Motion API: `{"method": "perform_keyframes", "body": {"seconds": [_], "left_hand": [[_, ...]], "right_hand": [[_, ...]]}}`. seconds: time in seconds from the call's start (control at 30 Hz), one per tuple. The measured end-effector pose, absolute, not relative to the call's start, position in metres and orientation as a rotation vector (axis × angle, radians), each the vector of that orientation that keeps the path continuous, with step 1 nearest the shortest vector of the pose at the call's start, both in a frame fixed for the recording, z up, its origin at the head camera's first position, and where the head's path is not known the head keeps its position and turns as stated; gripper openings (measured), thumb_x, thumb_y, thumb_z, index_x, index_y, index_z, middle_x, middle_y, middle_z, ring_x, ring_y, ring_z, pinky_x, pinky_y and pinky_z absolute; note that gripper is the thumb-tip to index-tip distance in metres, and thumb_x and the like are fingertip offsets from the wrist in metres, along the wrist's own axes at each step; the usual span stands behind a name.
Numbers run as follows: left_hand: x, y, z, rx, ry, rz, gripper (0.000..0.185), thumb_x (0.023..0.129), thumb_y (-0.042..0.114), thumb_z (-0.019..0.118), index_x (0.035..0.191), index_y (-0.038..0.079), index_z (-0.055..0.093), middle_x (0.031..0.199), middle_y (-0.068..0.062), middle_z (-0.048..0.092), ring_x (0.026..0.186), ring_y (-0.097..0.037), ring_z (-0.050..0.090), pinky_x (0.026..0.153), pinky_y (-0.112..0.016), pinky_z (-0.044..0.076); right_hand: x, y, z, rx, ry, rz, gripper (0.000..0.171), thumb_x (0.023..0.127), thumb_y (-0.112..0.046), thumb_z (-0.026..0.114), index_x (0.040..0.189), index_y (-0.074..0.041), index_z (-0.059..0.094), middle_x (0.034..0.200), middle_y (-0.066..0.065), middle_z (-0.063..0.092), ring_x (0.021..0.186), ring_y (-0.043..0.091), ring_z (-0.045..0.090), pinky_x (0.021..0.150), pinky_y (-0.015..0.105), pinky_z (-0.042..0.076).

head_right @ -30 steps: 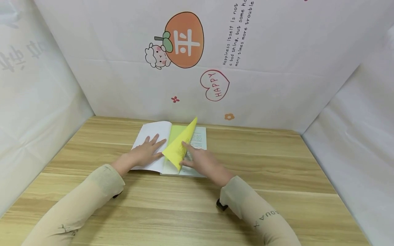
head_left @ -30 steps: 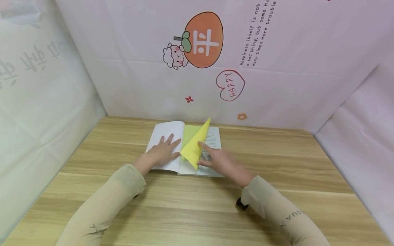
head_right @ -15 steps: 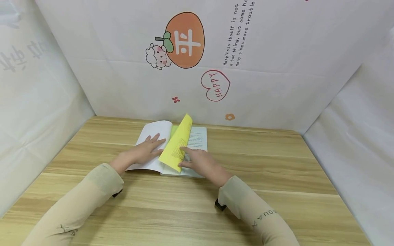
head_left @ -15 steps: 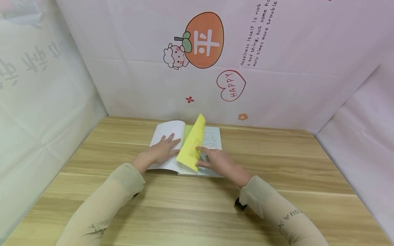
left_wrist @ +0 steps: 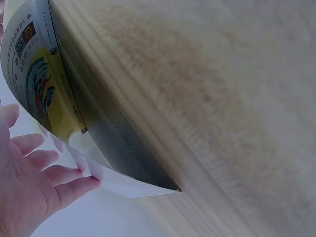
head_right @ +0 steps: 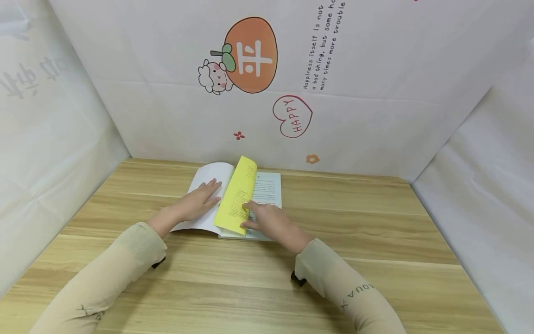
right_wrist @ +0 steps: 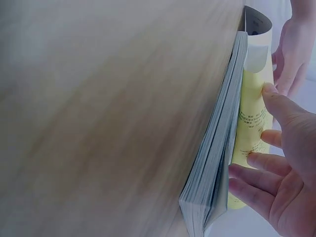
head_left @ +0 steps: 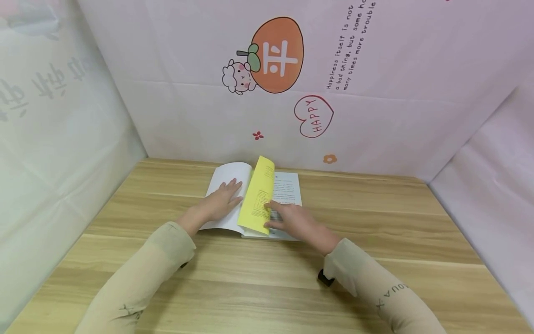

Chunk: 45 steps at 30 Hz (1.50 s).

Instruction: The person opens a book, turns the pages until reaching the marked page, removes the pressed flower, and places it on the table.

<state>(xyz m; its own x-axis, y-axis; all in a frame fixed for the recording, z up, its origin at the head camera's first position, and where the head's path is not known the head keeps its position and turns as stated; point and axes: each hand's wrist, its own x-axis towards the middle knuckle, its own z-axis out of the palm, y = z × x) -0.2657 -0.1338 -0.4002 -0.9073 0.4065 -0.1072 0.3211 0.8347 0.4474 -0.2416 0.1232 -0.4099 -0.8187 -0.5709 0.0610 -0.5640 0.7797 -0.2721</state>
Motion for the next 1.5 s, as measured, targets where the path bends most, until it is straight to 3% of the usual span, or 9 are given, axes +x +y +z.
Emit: {"method": "perform_keyframes", "body": {"seconds": [0.2,0.43,0.67,1.03,1.3,1.5], "left_hand": [[-0.264,-0.133,-0.398,0.575,2.842,0.644,0.065,0.111,0.033,0.043,0.164,0.004,0.018,0.170,-0.018,0.007,0.151,-0.049,0.011,0.119,-0.062,0.020],[-0.264,-0.132,-0.399,0.605,2.842,0.650,0.066,0.111,0.033,0.045,0.164,0.004,0.019,0.170,-0.018,0.003,0.152,-0.047,0.009,0.117,-0.063,0.022],[-0.261,-0.133,-0.398,0.633,2.819,0.673,0.067,0.111,0.035,0.045,0.165,0.008,0.016,0.171,-0.015,-0.005,0.153,-0.046,0.003,0.113,-0.068,0.027],[-0.263,-0.131,-0.401,0.671,2.800,0.645,0.055,0.111,0.037,0.044,0.163,0.023,0.031,0.171,-0.007,0.002,0.149,-0.055,-0.001,0.106,-0.078,0.026],[-0.260,-0.132,-0.397,0.665,2.808,0.578,0.057,0.112,0.036,0.043,0.164,0.021,0.028,0.170,-0.017,-0.004,0.148,-0.057,-0.006,0.103,-0.078,0.030],[-0.261,-0.131,-0.397,0.635,2.819,0.604,0.057,0.112,0.034,0.044,0.164,0.017,0.029,0.168,-0.021,-0.011,0.148,-0.055,-0.013,0.106,-0.074,0.032]], "right_hand": [[-0.241,0.120,-0.407,-0.988,2.929,-0.430,0.059,0.094,-0.043,0.074,0.143,-0.012,0.060,0.144,0.013,0.059,0.108,0.025,0.070,0.087,0.040,0.058],[-0.242,0.113,-0.406,-1.032,2.896,-0.481,0.059,0.096,-0.042,0.073,0.144,-0.011,0.059,0.149,0.014,0.054,0.122,0.029,0.065,0.098,0.042,0.054],[-0.241,0.107,-0.406,-1.131,2.878,-0.530,0.055,0.096,-0.039,0.072,0.141,-0.008,0.062,0.150,0.016,0.053,0.121,0.031,0.065,0.099,0.043,0.053],[-0.239,0.101,-0.405,-1.151,2.852,-0.524,0.056,0.097,-0.040,0.071,0.142,-0.009,0.062,0.150,0.016,0.052,0.128,0.031,0.060,0.101,0.042,0.052],[-0.238,0.094,-0.404,-1.155,2.842,-0.508,0.052,0.100,-0.040,0.067,0.141,-0.009,0.062,0.151,0.016,0.051,0.129,0.031,0.058,0.103,0.042,0.051],[-0.237,0.091,-0.402,-1.179,2.841,-0.518,0.046,0.102,-0.037,0.065,0.139,-0.008,0.064,0.150,0.017,0.051,0.110,0.027,0.071,0.090,0.039,0.058]]}}
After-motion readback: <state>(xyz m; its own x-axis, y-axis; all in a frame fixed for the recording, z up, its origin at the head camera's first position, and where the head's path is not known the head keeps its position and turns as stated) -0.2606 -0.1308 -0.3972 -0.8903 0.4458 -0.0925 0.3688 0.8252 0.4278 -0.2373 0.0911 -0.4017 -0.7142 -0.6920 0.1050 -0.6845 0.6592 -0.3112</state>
